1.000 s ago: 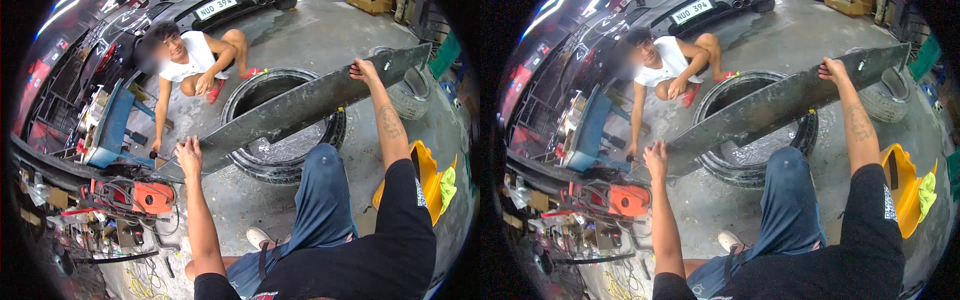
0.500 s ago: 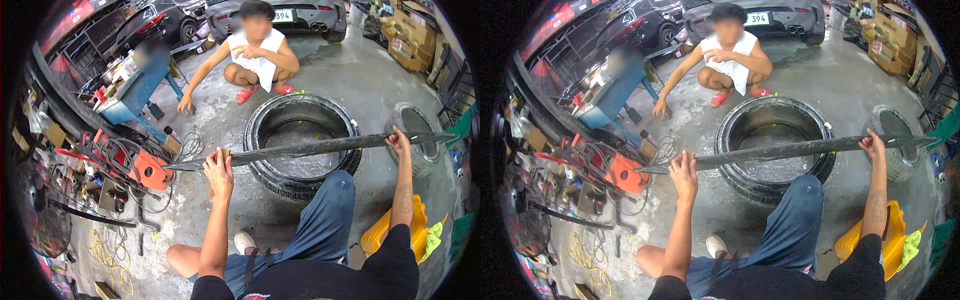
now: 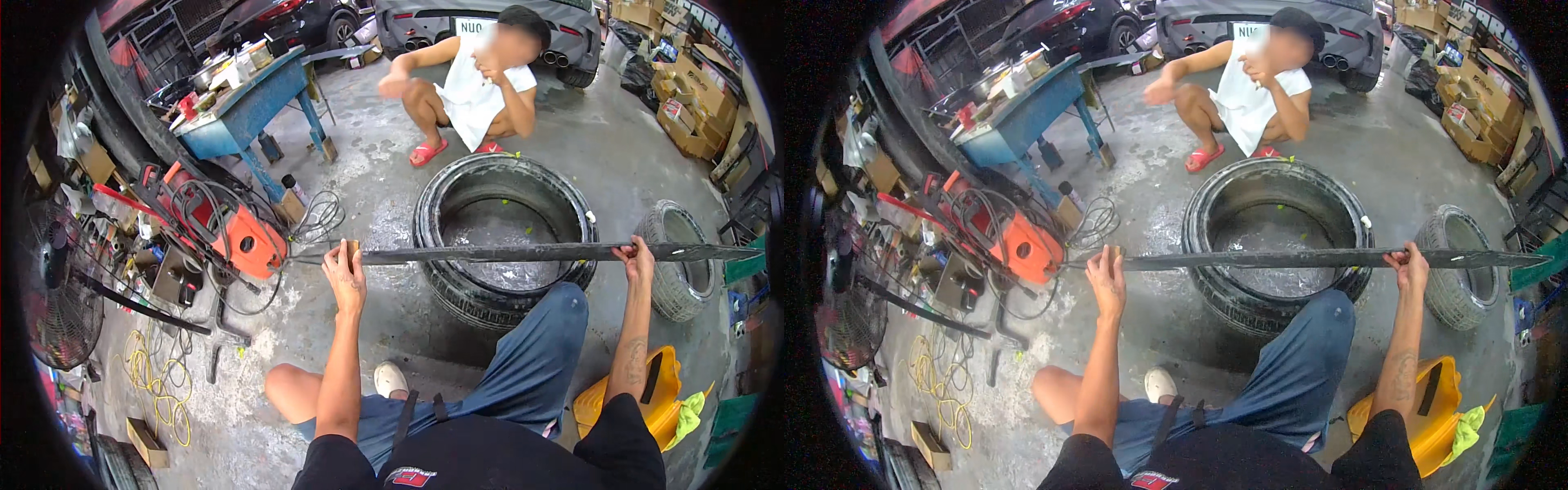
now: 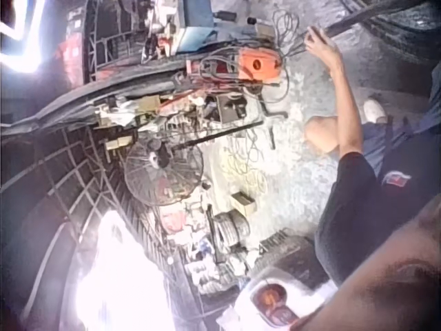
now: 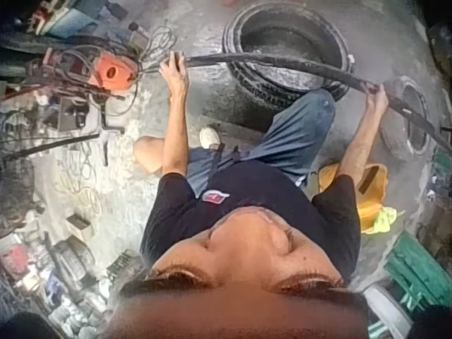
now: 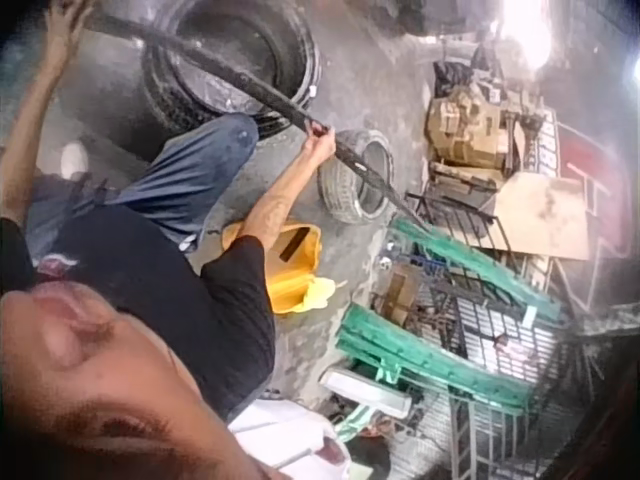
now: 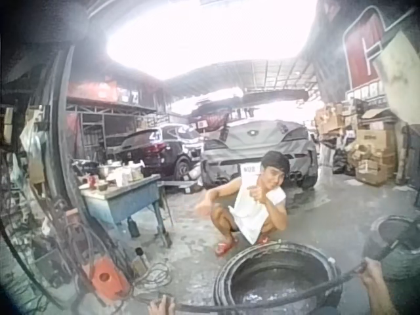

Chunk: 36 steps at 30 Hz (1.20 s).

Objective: The person sands and wipes a carbon fiber car spoiler. They use a sanding block to rub the surface of the spoiler and then wipe the area with a cloth to remove dust and debris.

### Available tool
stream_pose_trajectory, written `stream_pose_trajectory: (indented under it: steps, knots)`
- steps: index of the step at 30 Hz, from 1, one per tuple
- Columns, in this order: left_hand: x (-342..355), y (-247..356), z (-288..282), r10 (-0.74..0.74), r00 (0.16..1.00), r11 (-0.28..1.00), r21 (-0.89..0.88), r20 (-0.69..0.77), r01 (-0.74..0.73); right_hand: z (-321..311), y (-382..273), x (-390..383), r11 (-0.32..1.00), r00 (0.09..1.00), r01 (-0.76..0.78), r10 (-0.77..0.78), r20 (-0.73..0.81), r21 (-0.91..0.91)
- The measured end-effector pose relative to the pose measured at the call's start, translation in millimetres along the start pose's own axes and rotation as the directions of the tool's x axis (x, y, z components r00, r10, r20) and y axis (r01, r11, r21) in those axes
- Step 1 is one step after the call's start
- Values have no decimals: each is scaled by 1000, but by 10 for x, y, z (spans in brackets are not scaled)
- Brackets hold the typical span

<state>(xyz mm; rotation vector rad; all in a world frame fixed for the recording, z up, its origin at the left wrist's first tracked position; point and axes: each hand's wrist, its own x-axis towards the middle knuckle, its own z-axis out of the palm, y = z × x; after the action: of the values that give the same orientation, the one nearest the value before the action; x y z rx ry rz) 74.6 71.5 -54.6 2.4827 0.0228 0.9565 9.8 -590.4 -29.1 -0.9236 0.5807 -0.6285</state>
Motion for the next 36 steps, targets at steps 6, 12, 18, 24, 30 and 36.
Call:
stream_pose_trajectory:
  steps: [6, 12, 18, 24, 30, 36]
  knots:
    - [-417, 93, 108, -200, 980, 914, -362, -4, 185, -71, 36, -6, 997, 998, -18, 24, 64, -78]
    - [-662, 207, -25, -238, 968, 873, -421, 73, 247, -62, 92, -146, 995, 995, -59, 64, 74, -76]
    - [-723, 268, 82, -260, 961, 859, -433, 92, 274, -163, -164, -35, 999, 997, -41, 43, 62, -33]
    - [-738, 413, 46, -243, 967, 805, -542, 70, 242, 88, -371, -272, 998, 998, 34, -31, 47, -58]
    - [-649, 527, 55, -241, 970, 754, -635, -34, 165, 426, -716, -500, 990, 974, 141, -134, 181, -28]
    - [-645, 763, 69, -402, 880, 193, -916, 254, 352, 616, -1017, -725, 983, 967, 182, -174, 188, -27]
